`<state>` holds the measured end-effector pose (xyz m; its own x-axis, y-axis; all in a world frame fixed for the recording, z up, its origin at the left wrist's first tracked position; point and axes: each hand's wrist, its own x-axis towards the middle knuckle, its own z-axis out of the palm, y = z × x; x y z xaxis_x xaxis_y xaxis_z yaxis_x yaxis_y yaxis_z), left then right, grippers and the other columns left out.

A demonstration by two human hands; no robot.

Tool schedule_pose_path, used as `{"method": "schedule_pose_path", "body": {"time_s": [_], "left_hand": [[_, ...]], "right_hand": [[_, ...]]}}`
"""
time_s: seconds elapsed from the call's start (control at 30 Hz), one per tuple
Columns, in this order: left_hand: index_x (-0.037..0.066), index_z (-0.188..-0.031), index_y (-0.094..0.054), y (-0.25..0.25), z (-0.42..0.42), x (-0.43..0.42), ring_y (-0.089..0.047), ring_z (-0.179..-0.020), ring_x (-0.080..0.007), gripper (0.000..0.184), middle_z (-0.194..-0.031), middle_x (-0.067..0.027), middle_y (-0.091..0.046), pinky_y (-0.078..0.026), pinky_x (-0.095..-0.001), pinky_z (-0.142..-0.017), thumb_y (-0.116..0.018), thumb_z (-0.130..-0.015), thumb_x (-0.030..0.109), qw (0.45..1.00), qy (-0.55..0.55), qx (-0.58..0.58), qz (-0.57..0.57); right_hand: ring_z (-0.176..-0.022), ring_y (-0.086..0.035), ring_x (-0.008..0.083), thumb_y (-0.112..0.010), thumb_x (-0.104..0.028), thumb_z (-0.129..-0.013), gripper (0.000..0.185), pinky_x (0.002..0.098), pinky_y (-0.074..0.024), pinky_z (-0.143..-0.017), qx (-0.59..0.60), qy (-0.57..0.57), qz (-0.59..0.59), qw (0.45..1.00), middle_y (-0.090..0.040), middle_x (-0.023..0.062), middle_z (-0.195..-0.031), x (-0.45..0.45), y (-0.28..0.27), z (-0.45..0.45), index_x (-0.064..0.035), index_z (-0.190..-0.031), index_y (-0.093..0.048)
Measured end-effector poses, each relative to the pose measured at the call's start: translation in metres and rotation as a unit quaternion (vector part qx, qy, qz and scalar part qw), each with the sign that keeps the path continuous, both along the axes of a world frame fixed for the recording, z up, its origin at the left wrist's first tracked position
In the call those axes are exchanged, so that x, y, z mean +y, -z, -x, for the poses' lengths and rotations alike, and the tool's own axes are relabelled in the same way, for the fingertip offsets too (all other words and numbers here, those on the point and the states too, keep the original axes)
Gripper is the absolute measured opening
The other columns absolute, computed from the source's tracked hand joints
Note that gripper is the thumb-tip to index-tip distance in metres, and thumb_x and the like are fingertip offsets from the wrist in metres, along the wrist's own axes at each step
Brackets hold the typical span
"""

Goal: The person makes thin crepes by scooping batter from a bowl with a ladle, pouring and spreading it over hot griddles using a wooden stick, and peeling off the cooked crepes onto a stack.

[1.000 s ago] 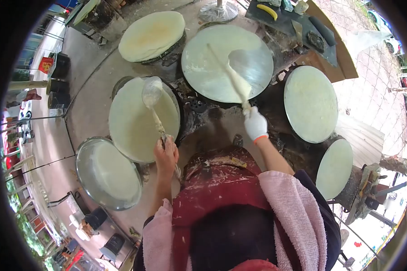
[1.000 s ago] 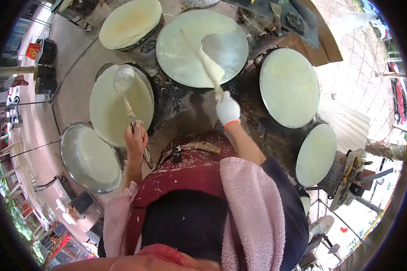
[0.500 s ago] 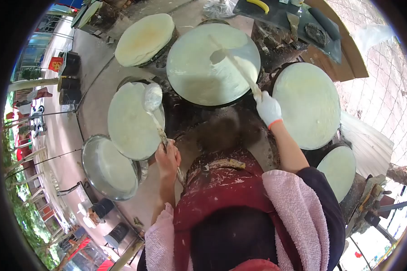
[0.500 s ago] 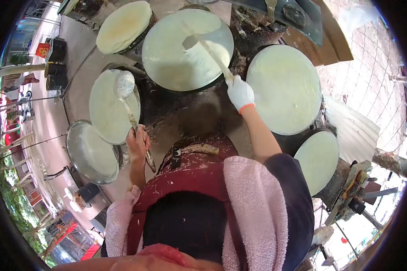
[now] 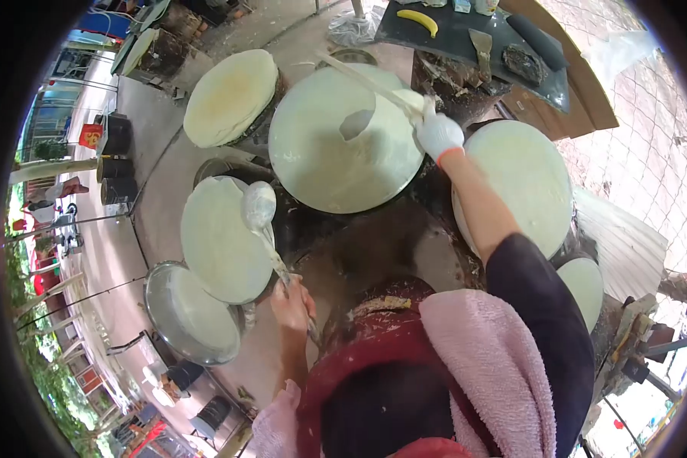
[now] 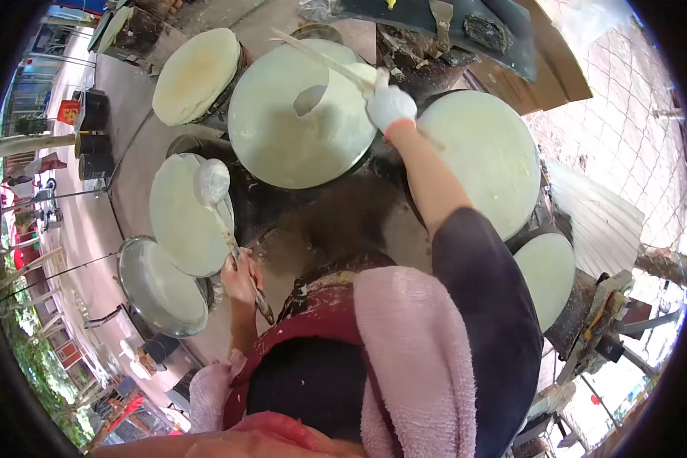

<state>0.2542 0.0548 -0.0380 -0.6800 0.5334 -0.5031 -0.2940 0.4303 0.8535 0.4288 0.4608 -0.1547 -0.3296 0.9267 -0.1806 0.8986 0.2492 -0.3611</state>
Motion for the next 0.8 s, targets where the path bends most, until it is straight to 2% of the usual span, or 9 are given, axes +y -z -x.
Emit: {"method": "schedule_pose_path", "body": {"time_s": [0.2, 0.27, 0.3, 0.33, 0.4, 0.47, 0.6, 0.67, 0.8], "left_hand": [[0.001, -0.098, -0.053, 0.003, -0.004, 0.001, -0.04, -0.04, -0.0106, 0.023, -0.06, 0.0002, -0.04, -0.034, -0.0243, -0.034, -0.048, -0.103, 0.023, 1.0, -0.004, -0.012, -0.02], [0.001, -0.098, -0.053, 0.004, 0.001, 0.007, -0.039, -0.04, -0.0105, 0.024, -0.061, 0.0002, -0.04, -0.034, -0.0242, -0.034, -0.048, -0.104, 0.024, 1.0, -0.002, -0.015, -0.027], [0.001, -0.098, -0.053, 0.002, 0.0, 0.011, -0.04, -0.04, -0.0106, 0.024, -0.061, 0.0001, -0.041, -0.034, -0.0243, -0.034, -0.048, -0.103, 0.024, 1.0, 0.012, 0.002, -0.022], [0.001, -0.098, -0.053, -0.002, 0.0, 0.016, -0.04, -0.04, -0.0107, 0.025, -0.061, 0.0, -0.041, -0.033, -0.0244, -0.034, -0.048, -0.103, 0.024, 0.999, 0.027, 0.017, -0.015], [0.0, -0.097, -0.053, -0.008, -0.002, 0.029, -0.041, -0.039, -0.011, 0.024, -0.06, -0.0004, -0.041, -0.032, -0.0248, -0.034, -0.048, -0.103, 0.023, 0.998, 0.049, 0.03, -0.015], [-0.002, -0.097, -0.053, -0.012, -0.005, 0.039, -0.042, -0.037, -0.0114, 0.023, -0.057, -0.001, -0.041, -0.031, -0.0253, -0.034, -0.049, -0.101, 0.02, 0.998, 0.062, 0.024, -0.02], [-0.003, -0.098, -0.053, -0.014, -0.01, 0.043, -0.042, -0.038, -0.0112, 0.025, -0.058, -0.0009, -0.041, -0.03, -0.0256, -0.034, -0.047, -0.102, 0.021, 0.996, 0.076, 0.023, -0.038], [-0.003, -0.097, -0.053, -0.014, -0.013, 0.04, -0.042, -0.039, -0.0107, 0.025, -0.059, -0.0008, -0.041, -0.031, -0.0254, -0.035, -0.047, -0.102, 0.022, 0.997, 0.06, 0.025, -0.033], [-0.002, -0.097, -0.053, -0.011, -0.007, 0.039, -0.042, -0.04, -0.01, 0.026, -0.061, -0.0004, -0.041, -0.032, -0.0248, -0.037, -0.048, -0.102, 0.023, 0.997, 0.059, 0.026, -0.042]], "right_hand": [[-0.088, -0.064, 0.0438, -0.056, -0.04, -0.091, 0.057, 0.0462, -0.0514, -0.075, 0.18, -0.071, 0.024, 0.981, -0.065, 0.0251, -0.101, -0.063, -0.017, 0.022, -0.0169, -0.142, -0.047], [-0.108, -0.066, 0.0264, -0.069, -0.029, -0.089, 0.058, 0.033, -0.0488, -0.093, 0.337, 0.004, 0.03, 0.941, -0.066, 0.021, -0.119, -0.112, -0.009, -0.022, -0.0098, -0.141, -0.05], [-0.12, -0.058, 0.0215, -0.071, -0.024, -0.089, 0.058, 0.03, -0.0416, -0.102, 0.492, 0.109, 0.109, 0.857, -0.061, 0.0183, -0.131, -0.133, -0.013, -0.038, -0.0066, -0.141, -0.05], [-0.09, -0.067, 0.0179, -0.065, -0.027, -0.094, 0.05, 0.0275, -0.0531, -0.079, 0.435, 0.151, 0.023, 0.887, -0.069, 0.0122, -0.108, -0.147, 0.012, -0.057, -0.0106, -0.14, -0.054], [-0.054, -0.053, 0.0076, -0.065, -0.027, -0.094, 0.043, 0.022, -0.0446, -0.05, 0.458, 0.285, 0.348, 0.767, -0.059, -0.0018, -0.073, -0.173, 0.002, -0.082, -0.0097, -0.132, -0.06], [-0.042, -0.036, 0.0017, -0.063, -0.028, -0.094, 0.036, 0.0188, -0.0279, -0.038, 0.498, 0.286, 0.411, 0.708, -0.044, -0.0082, -0.062, -0.197, -0.023, -0.071, -0.0144, -0.128, -0.063], [-0.041, -0.037, 0.0026, -0.061, -0.029, -0.096, 0.039, 0.0192, -0.0283, -0.036, 0.467, 0.209, 0.354, 0.783, -0.047, -0.0085, -0.063, -0.167, -0.001, -0.095, -0.0173, -0.133, -0.059], [-0.04, -0.035, 0.0033, -0.064, -0.029, -0.094, 0.041, 0.0207, -0.0269, -0.035, 0.465, 0.271, 0.375, 0.754, -0.047, -0.0076, -0.063, -0.147, -0.011, -0.104, -0.0138, -0.131, -0.06], [-0.041, -0.034, 0.0033, -0.062, -0.027, -0.095, 0.039, 0.0213, -0.0268, -0.036, 0.425, 0.205, 0.488, 0.734, -0.047, -0.0072, -0.063, -0.149, -0.032, -0.104, -0.0141, -0.132, -0.06]]}}
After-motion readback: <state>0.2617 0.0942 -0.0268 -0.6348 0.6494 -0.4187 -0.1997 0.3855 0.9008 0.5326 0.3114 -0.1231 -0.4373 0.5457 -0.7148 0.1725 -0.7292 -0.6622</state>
